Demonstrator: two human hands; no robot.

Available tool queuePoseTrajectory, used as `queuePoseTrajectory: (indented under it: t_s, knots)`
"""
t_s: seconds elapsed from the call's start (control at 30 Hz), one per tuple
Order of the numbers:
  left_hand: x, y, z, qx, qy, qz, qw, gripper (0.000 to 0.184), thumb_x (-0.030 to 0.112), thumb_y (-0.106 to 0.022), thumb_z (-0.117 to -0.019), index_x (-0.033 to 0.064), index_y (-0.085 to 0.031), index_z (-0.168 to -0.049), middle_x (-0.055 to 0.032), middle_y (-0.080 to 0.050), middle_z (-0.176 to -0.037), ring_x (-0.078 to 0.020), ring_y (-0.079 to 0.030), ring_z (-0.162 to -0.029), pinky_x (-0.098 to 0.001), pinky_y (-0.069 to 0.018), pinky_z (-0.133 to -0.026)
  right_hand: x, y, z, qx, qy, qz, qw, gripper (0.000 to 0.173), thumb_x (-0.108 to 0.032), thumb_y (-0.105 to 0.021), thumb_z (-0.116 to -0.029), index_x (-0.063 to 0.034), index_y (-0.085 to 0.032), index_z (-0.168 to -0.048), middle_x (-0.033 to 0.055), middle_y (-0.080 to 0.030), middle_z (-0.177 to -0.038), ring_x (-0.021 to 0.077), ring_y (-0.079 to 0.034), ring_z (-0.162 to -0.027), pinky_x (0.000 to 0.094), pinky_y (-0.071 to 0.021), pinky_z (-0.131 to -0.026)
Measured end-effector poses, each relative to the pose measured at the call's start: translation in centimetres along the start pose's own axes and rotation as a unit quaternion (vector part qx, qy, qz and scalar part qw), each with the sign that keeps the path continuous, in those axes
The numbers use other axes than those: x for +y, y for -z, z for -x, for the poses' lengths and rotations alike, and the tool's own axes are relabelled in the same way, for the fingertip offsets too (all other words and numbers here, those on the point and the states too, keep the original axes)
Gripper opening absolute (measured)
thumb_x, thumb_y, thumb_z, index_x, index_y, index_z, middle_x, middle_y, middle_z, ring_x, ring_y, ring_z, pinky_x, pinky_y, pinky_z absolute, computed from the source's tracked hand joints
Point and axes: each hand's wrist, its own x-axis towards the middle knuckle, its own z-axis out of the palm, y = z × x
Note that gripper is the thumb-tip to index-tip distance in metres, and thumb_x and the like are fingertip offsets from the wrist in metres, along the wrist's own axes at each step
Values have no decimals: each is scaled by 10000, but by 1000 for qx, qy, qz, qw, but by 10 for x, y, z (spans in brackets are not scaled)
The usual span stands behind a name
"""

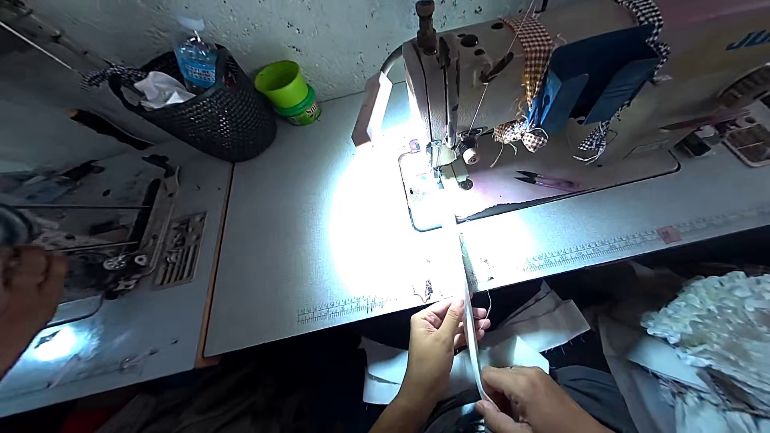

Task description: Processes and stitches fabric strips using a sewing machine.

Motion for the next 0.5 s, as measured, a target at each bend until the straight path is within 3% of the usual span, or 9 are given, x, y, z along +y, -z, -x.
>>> queuePoseTrajectory:
  t_s: [0.1, 0.2, 0.3, 0.33, 0.4, 0.5]
  knots:
    - [-9, 1, -1, 22, -7, -21, 1000, 244, 36, -473, -1070, -100, -674, -1100, -187, -766, -952, -250, -772, -849, -363, -648, -785, 9, -4, 4, -37, -27, 27, 999, 217, -187, -603, -934, -43, -608, -773, 91, -557, -622, 240, -593, -576, 434, -447, -502]
    - [-24, 4, 6, 32, -116, -127, 985, 179, 14, -647, -970, -74, -688, -1120, -123, -760, -926, -187, -758, -789, -323, -654, -700, 12, -7, 9, -10, -15, 44, 999, 228, -206, -603, -912, -71, -589, -728, 61, -531, -606, 197, -560, -536, 384, -419, -458]
    - [-30, 6, 16, 8, -170, -201, 965, 112, 59, -762, -865, 4, -694, -936, -41, -718, -781, -97, -697, -657, -249, -606, -601, 20, -6, 9, 5, -26, 10, 1000, 297, -290, -658, -890, -57, -620, -711, 88, -585, -645, 226, -613, -615, 419, -481, -540]
    - [-32, 9, 19, -21, -160, -197, 967, 79, 51, -757, -873, 10, -693, -896, -31, -713, -763, -82, -692, -649, -237, -603, -603, 26, -6, 8, 22, -27, -31, 999, 337, -354, -689, -901, -63, -645, -738, 77, -611, -705, 204, -625, -692, 400, -511, -608]
    - [-32, 16, 26, -83, -138, -150, 975, 44, 25, -695, -921, -12, -700, -945, -34, -734, -830, -81, -714, -726, -250, -620, -677, 39, -5, -3, 81, -55, -155, 983, 323, -394, -720, -912, -88, -648, -841, 1, -641, -842, 82, -627, -828, 287, -534, -729]
    - [-29, 23, 35, -136, -124, -95, 978, 130, 16, -621, -962, -5, -711, -1054, -4, -762, -936, -60, -731, -847, -259, -621, -784, 45, 3, -25, 103, -104, -385, 911, 396, -367, -676, -958, -57, -574, -1181, -22, -696, -1023, 58, -681, -946, 256, -582, -831]
